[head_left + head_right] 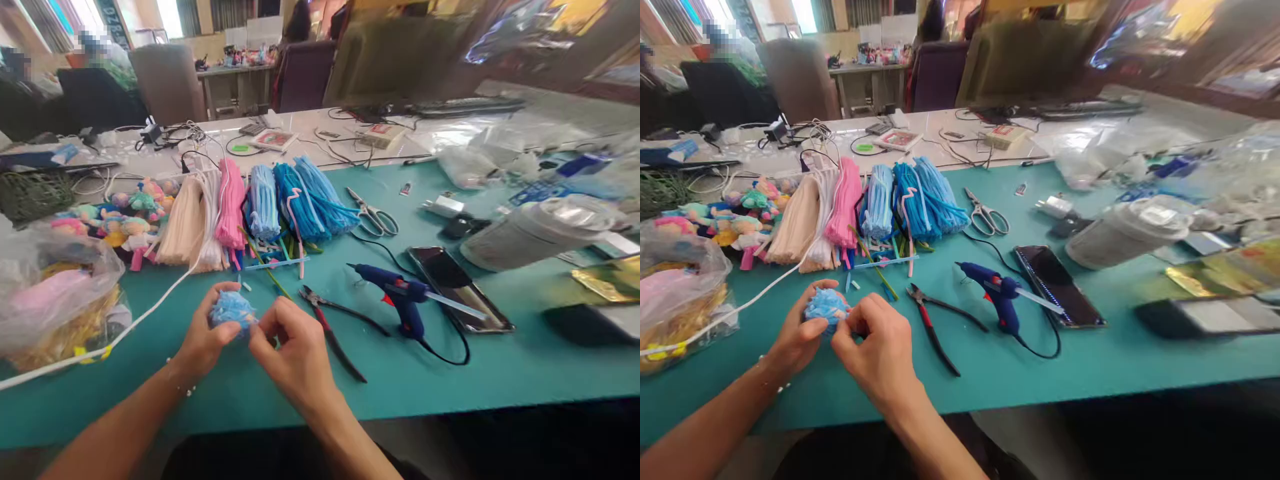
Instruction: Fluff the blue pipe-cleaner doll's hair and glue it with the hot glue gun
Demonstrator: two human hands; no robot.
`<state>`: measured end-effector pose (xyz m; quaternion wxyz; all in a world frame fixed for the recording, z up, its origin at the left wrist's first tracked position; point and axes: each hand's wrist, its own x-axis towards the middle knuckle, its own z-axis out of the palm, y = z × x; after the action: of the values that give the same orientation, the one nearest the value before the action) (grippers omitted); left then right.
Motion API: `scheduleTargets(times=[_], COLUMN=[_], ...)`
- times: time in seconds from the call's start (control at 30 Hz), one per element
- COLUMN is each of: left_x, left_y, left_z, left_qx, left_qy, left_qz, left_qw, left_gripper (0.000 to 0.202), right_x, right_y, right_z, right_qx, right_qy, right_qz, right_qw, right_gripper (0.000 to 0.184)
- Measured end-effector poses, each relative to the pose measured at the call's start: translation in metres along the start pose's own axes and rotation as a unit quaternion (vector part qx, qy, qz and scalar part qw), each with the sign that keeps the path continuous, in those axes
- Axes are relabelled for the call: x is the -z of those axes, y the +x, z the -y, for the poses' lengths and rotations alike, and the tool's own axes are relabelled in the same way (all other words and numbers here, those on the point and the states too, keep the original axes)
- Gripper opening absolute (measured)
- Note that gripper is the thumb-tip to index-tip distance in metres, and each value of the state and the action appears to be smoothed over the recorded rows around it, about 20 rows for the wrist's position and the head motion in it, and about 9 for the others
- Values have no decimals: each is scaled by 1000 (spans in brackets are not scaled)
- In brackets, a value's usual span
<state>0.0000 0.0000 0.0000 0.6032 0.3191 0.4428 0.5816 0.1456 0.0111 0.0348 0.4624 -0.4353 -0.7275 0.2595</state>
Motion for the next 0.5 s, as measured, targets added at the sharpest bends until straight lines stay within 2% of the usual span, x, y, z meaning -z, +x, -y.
scheduleTargets(times=[0.13,0.3,0.37,0.5], left_x=[-4,1,1,-2], left_y=[-2,1,1,3], left_z=[2,0,-1,-5], left_qx=[-13,-1,3,33], left_qy=[-6,-5,-15,-81], left_qz=[-20,5,6,-14], left_qw=[1000,1000,1000,996], left_gripper=[49,52,51,47], right_x=[-4,-7,-4,10], right_y=[0,1,3,6], right_z=[-1,0,-1,-4], right_qx=[10,24,3,-93], right_qy=[-34,-55,-30,71], right_qz=[-15,-27,-3,60], right_qw=[999,998,1000,991], right_gripper=[23,24,23,17])
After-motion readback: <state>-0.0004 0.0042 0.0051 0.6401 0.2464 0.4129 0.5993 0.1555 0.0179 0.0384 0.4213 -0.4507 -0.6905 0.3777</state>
